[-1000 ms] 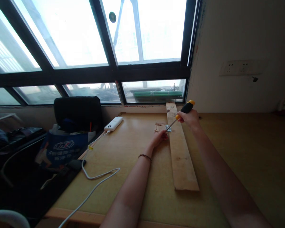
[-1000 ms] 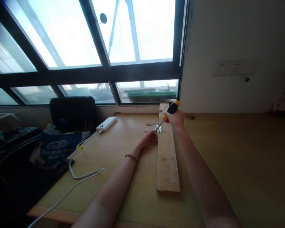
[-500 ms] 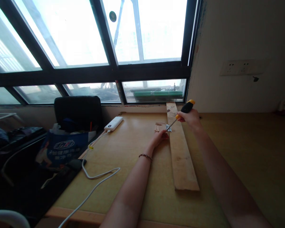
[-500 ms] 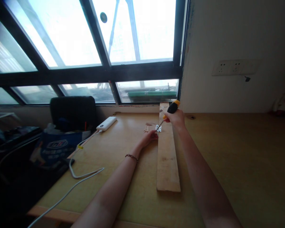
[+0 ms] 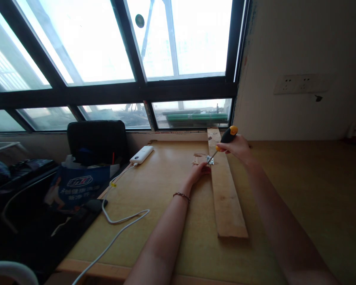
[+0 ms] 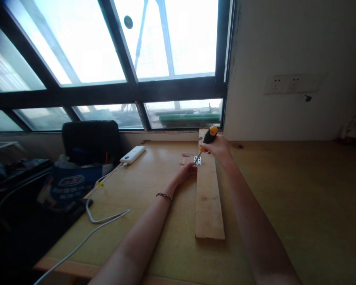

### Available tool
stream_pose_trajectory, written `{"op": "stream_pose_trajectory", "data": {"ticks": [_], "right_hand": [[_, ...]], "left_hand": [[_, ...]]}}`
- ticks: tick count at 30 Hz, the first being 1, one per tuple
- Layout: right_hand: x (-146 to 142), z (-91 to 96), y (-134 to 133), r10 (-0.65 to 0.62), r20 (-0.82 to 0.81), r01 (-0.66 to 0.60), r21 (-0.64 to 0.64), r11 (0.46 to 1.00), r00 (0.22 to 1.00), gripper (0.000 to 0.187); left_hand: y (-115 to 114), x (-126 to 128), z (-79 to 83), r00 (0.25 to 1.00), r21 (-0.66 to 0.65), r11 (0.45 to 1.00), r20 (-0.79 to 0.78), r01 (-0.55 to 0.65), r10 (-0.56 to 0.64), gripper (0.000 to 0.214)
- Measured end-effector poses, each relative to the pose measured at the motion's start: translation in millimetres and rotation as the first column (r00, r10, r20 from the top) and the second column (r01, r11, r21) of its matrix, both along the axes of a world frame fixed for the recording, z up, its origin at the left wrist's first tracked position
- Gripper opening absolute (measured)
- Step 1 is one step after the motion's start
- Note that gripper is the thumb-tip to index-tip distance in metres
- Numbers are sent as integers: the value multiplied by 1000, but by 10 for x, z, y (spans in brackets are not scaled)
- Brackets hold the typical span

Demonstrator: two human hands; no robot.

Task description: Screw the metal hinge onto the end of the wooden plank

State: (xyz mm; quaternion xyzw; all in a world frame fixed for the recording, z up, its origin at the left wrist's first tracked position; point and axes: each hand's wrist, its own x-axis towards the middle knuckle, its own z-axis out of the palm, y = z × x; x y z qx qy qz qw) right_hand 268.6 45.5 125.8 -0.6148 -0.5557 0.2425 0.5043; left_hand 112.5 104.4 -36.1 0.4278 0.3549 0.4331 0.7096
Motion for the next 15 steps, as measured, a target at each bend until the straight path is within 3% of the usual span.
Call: {"op": "stream_pose_trajectory", "data": {"ticks": [4, 10, 15], "right_hand": [[-36, 10, -10, -23, 53, 22, 23, 999, 998, 17], [-31, -12, -24, 174, -272, -176, 17, 984, 946, 16], [34, 1, -68, 283, -399, -300, 21, 954, 872, 23]], "left_hand": [[0, -5, 2, 1000, -3, 1000, -1, -10, 10, 18], [-25, -2, 28, 999, -16, 1000, -31, -13, 12, 20], [-46, -3, 60, 997, 33, 999, -71, 2, 0, 22]]}}
